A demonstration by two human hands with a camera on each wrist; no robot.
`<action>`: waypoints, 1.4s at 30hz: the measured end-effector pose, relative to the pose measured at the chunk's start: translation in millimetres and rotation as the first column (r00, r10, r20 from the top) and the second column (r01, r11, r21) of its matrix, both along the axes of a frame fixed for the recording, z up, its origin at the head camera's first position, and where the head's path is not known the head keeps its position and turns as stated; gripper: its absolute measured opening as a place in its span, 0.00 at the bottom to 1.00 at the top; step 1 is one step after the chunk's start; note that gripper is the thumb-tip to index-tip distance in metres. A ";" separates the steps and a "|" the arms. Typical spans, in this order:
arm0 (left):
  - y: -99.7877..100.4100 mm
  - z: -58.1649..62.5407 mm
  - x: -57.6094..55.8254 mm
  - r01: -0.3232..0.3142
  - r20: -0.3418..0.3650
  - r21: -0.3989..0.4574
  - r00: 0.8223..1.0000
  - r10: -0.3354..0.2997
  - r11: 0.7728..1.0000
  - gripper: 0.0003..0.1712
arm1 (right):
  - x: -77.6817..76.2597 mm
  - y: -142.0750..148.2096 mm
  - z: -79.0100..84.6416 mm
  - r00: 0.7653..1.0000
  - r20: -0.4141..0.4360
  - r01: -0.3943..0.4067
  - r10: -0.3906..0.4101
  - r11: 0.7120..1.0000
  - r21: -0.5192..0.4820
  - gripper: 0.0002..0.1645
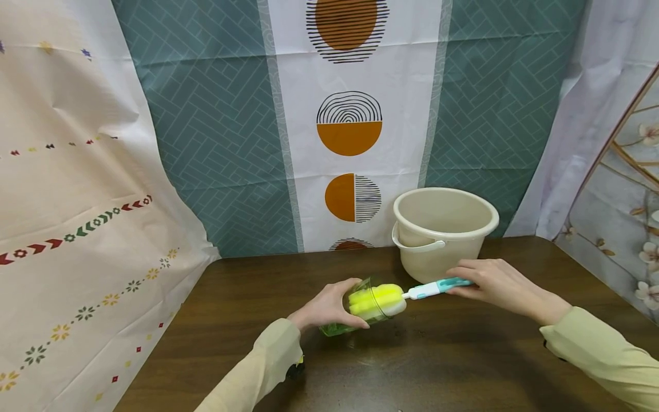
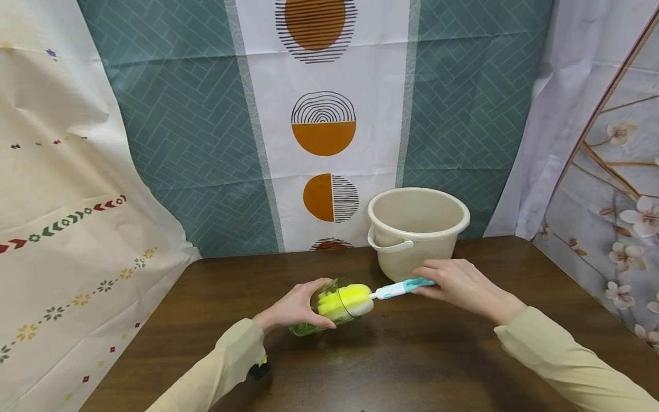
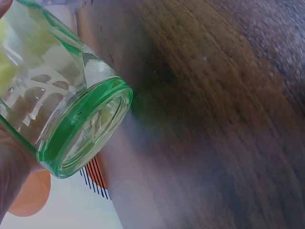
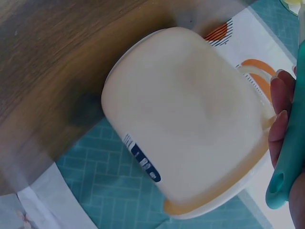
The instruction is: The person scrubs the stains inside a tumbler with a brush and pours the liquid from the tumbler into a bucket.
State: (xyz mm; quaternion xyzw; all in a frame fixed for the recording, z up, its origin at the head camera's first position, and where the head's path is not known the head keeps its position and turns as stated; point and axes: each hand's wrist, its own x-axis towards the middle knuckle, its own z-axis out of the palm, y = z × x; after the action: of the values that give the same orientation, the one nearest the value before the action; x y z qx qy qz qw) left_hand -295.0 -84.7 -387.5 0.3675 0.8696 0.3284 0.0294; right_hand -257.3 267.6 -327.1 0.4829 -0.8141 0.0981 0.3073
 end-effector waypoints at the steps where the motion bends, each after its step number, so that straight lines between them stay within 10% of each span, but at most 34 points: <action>1: 0.2 0.2 0.1 0.007 -0.004 0.005 1.000 -0.007 1.000 0.51 | -0.4 -1.6 -0.3 1.000 0.000 0.000 0.000 1.000 0.002 0.19; 42: -0.1 -1.8 3.0 0.000 0.005 0.026 1.000 0.000 1.000 0.52 | -2.7 -37.4 -10.0 1.000 -0.008 0.005 -0.005 1.000 0.011 0.23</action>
State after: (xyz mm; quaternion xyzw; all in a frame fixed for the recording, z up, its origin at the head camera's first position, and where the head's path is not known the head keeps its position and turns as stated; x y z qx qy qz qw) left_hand -292.0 -84.8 -389.2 0.3672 0.8652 0.3404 0.0267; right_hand -260.0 230.3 -337.1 0.4830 -0.8145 0.0910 0.3084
